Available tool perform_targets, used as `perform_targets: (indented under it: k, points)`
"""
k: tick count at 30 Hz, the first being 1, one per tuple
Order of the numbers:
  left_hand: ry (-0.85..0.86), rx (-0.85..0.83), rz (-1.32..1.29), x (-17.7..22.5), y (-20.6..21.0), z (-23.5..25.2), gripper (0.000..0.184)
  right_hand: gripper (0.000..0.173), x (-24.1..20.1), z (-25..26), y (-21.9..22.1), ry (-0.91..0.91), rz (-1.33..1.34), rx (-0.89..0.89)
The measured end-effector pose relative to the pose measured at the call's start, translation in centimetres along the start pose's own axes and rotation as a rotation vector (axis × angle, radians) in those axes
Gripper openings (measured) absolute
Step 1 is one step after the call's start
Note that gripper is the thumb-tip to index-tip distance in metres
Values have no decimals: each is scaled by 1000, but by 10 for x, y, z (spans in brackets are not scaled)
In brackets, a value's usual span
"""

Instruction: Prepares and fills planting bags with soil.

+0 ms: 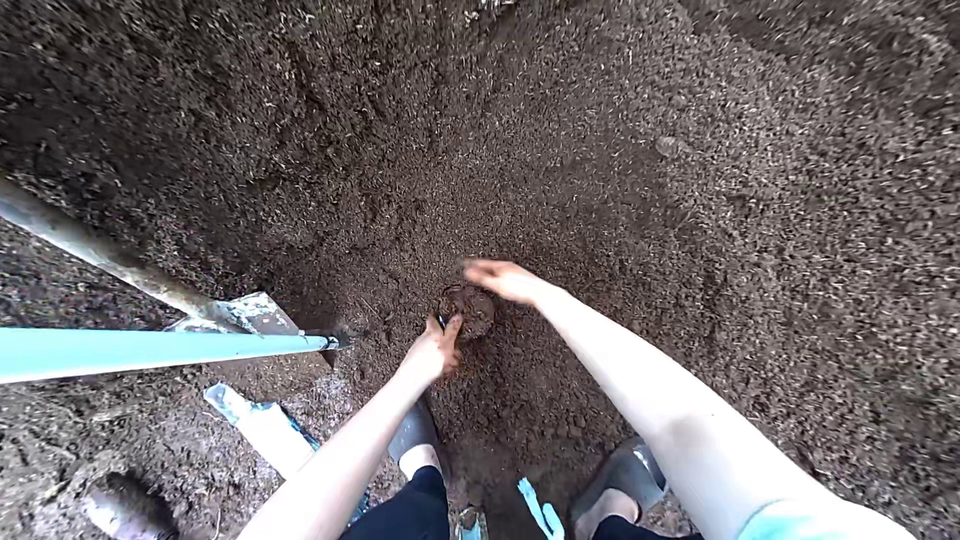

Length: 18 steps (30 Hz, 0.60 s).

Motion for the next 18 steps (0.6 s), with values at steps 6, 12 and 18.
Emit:
perform_targets:
  k: [6, 12, 18]
  points:
    - [587, 293, 507, 48, 4, 8, 120, 80, 151, -10, 47, 304, -172, 33]
    - [1015, 346, 408, 96, -17, 6, 21, 48, 140, -54, 49, 318, 508, 239]
    - [469, 371, 1, 20, -60, 0, 44, 30, 17, -62, 14, -77, 1128, 362]
Point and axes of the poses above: each hand's wrist, its own z-axis towards the middle knuckle, its own y-axis out of the palm, x = y × z, the point moved 9 cm from there along z, towards the middle knuckle, and after that the axes turned 6 degrees about -x, right-handed, at the moved point
